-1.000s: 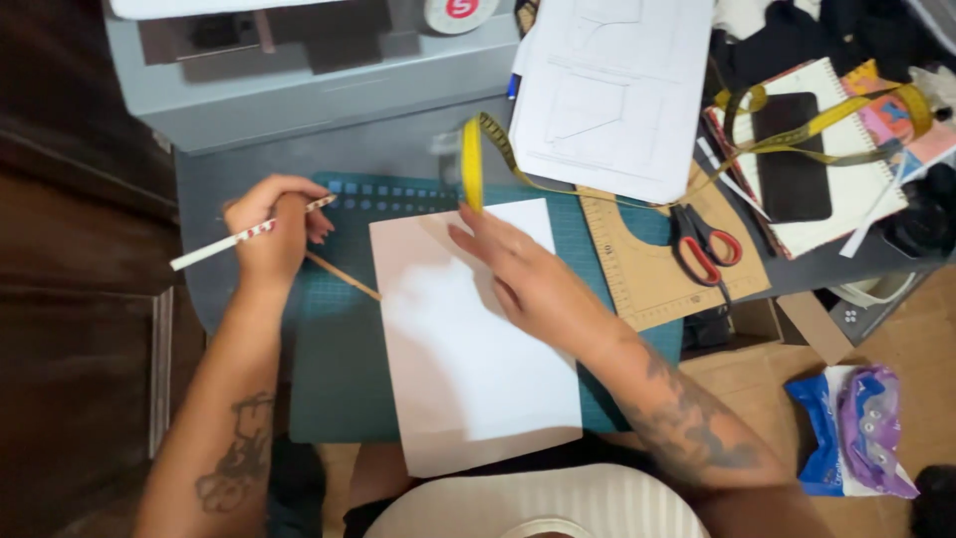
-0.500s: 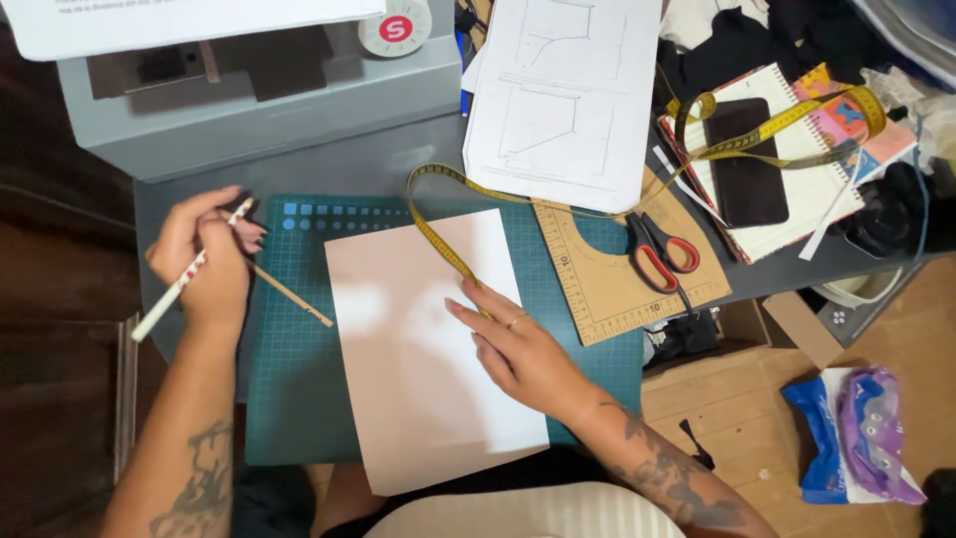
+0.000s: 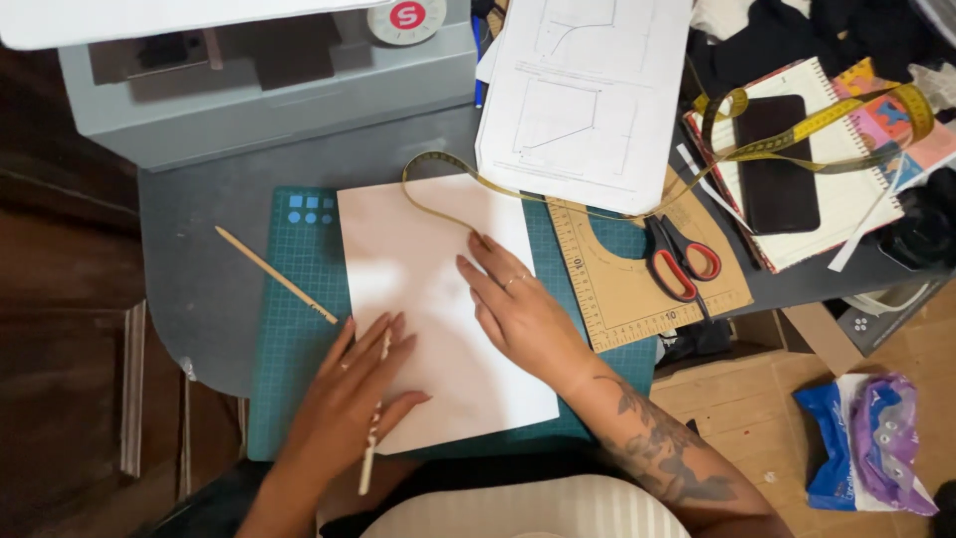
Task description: The person reviews printed pattern sheets, cuts a piece of paper with scissors, and marks lines on a sheet. They then place a blank sheet on a cutting mat, use a measuring tape to measure and mark dimensions, and draw lines with a pencil.
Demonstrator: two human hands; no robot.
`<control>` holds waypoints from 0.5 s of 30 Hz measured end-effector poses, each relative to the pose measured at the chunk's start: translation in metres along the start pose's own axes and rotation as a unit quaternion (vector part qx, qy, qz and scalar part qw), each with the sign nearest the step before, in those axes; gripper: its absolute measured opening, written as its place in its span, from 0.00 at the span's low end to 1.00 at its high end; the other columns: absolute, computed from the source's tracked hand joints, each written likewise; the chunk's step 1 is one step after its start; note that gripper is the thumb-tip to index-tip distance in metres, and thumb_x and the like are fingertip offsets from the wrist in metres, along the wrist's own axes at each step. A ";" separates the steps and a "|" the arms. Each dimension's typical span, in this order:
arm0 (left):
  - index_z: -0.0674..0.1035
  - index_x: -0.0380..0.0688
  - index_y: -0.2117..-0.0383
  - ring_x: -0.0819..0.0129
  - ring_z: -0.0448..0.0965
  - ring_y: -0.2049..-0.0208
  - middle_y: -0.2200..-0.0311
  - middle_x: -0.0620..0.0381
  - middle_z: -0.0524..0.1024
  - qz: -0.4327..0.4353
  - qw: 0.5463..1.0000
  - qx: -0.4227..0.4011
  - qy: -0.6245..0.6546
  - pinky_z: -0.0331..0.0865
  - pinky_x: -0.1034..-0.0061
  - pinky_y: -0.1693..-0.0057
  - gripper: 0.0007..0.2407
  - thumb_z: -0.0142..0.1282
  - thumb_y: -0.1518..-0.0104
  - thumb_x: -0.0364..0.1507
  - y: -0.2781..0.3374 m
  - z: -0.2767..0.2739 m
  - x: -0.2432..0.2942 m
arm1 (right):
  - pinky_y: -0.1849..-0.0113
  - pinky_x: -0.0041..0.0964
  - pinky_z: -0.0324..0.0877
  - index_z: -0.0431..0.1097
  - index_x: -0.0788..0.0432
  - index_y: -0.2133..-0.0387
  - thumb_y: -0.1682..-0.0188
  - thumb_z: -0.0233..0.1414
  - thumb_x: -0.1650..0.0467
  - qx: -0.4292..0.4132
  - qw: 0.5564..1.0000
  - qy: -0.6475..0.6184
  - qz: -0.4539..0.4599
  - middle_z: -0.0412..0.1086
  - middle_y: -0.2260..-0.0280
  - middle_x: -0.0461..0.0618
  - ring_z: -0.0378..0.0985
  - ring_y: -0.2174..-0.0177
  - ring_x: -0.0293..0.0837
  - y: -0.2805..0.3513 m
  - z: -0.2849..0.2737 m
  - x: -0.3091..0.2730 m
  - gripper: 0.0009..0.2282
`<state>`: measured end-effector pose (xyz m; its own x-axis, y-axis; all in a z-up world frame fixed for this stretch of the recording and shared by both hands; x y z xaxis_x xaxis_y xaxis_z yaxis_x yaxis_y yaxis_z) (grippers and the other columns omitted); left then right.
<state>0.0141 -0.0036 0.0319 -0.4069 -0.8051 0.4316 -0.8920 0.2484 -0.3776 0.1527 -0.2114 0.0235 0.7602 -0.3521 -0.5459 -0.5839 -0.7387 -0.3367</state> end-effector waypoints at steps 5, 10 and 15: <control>0.71 0.39 0.37 0.53 0.71 0.32 0.34 0.44 0.71 -0.006 0.998 0.008 -0.061 0.63 0.50 0.28 0.28 0.68 0.40 0.38 -0.007 0.005 0.005 | 0.31 0.57 0.57 0.61 0.62 0.34 0.37 0.45 0.72 0.011 0.999 -0.036 0.022 0.57 0.32 0.65 0.56 0.30 0.65 -0.004 -0.009 -0.007 0.18; 0.74 0.38 0.40 0.53 0.73 0.33 0.35 0.43 0.72 -0.016 0.997 0.019 -0.066 0.64 0.51 0.28 0.26 0.69 0.41 0.38 -0.007 0.012 -0.001 | 0.29 0.48 0.53 0.60 0.61 0.33 0.41 0.47 0.77 0.001 0.944 -0.310 0.117 0.59 0.30 0.61 0.58 0.29 0.54 0.004 -0.032 -0.044 0.21; 0.78 0.37 0.44 0.52 0.79 0.39 0.42 0.45 0.79 -0.094 0.988 0.077 0.093 0.70 0.58 0.32 0.19 0.67 0.41 0.28 -0.008 0.003 0.014 | 0.26 0.52 0.35 0.34 0.61 0.25 0.41 0.47 0.81 -0.083 0.830 -0.543 0.098 0.31 0.23 0.56 0.31 0.24 0.50 0.015 -0.036 -0.073 0.34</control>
<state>0.0164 -0.0180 0.0386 -0.2790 -0.7133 0.6429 -0.9205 0.0080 -0.3907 0.0981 -0.2174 0.0856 -0.1019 0.1843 -0.9776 -0.5505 -0.8289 -0.0989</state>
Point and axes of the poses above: each hand's wrist, its own y-axis away from the middle knuckle, its own z-axis out of the palm, x = y × z, the point moved 3 cm from there along -y, towards the middle knuckle
